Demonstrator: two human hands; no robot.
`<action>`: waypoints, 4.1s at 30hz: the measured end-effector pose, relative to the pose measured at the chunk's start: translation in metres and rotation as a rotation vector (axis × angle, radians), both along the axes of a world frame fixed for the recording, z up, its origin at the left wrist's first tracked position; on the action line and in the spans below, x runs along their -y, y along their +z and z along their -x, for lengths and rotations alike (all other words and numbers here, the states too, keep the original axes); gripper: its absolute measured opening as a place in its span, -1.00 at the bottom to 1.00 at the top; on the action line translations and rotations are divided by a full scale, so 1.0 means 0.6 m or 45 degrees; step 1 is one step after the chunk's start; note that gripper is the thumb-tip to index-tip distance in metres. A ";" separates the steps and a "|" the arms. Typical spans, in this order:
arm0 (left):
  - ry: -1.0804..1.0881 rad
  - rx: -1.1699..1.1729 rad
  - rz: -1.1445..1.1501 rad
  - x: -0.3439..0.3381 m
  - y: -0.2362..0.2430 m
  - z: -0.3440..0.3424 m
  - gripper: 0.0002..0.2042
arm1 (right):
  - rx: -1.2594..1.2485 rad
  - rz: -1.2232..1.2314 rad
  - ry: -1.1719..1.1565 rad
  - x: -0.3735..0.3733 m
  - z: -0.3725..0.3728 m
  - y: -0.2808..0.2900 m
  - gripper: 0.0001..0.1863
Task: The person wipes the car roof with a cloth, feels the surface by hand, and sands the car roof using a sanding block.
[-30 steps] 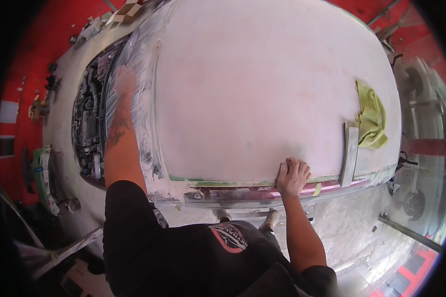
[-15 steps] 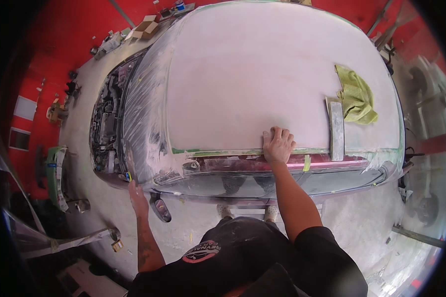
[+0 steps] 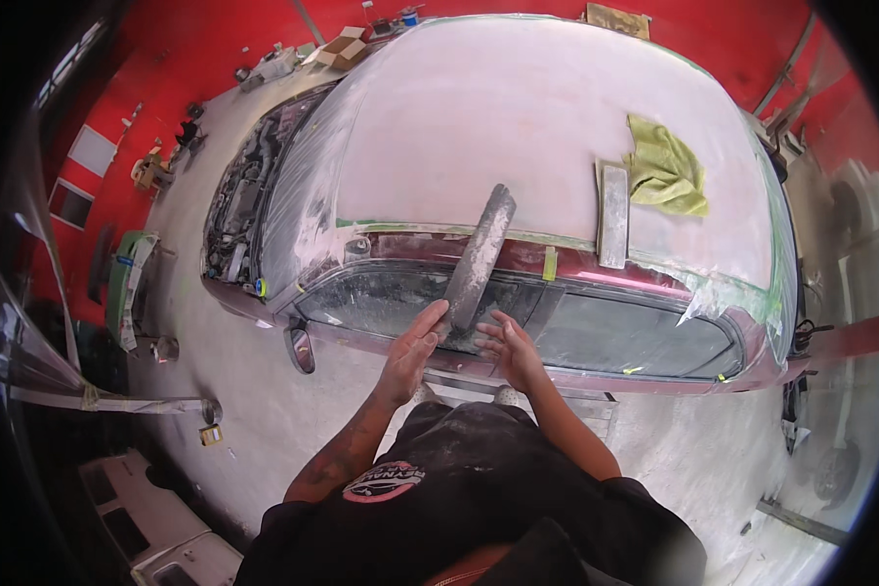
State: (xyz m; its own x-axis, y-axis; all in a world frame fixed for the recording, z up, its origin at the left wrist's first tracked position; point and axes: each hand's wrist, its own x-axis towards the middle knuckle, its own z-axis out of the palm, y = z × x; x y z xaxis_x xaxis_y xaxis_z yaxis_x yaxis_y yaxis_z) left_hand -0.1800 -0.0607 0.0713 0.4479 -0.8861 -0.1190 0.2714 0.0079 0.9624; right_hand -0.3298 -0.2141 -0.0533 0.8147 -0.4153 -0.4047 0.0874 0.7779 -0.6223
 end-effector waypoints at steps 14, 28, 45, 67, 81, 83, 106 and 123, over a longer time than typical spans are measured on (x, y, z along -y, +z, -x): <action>-0.310 0.245 -0.438 -0.009 -0.087 0.055 -0.23 | -0.032 0.371 -0.761 0.269 0.170 0.087 -0.84; 0.645 0.680 -0.375 -0.100 -0.050 -0.033 -0.34 | -0.086 0.280 -0.785 0.281 -0.011 0.051 -0.15; 0.454 -0.688 0.066 0.105 -0.049 -0.019 -0.16 | 0.495 1.894 -0.139 -0.039 -0.156 0.255 -0.07; 0.125 0.685 -1.841 -0.413 -0.308 -0.018 -0.18 | -0.327 1.176 -0.319 0.168 -0.143 0.144 -0.31; 0.313 1.514 -0.913 -0.122 -0.195 -0.289 -0.34 | -1.941 1.587 -0.456 0.219 -0.311 -0.001 -0.30; 0.209 1.633 -0.735 -0.006 -0.176 -0.344 -0.32 | -2.054 1.584 -0.497 0.221 -0.317 0.000 -0.32; 0.011 1.932 -0.810 0.750 -0.204 -0.819 -0.23 | -2.135 1.812 -0.417 0.197 -0.306 -0.011 -0.29; -0.311 1.941 -0.489 0.414 -0.199 -0.529 -0.24 | -2.174 1.721 -0.464 0.212 -0.321 -0.002 -0.32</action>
State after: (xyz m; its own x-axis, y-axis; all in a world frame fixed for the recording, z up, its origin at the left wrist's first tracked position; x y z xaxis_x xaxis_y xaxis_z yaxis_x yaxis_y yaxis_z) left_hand 0.1376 -0.3093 -0.0481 0.2093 -0.9757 0.0653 -0.9484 -0.1863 0.2567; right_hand -0.1374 -0.3415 -0.0547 -0.0562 -0.9890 0.1366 -0.9710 0.0223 -0.2380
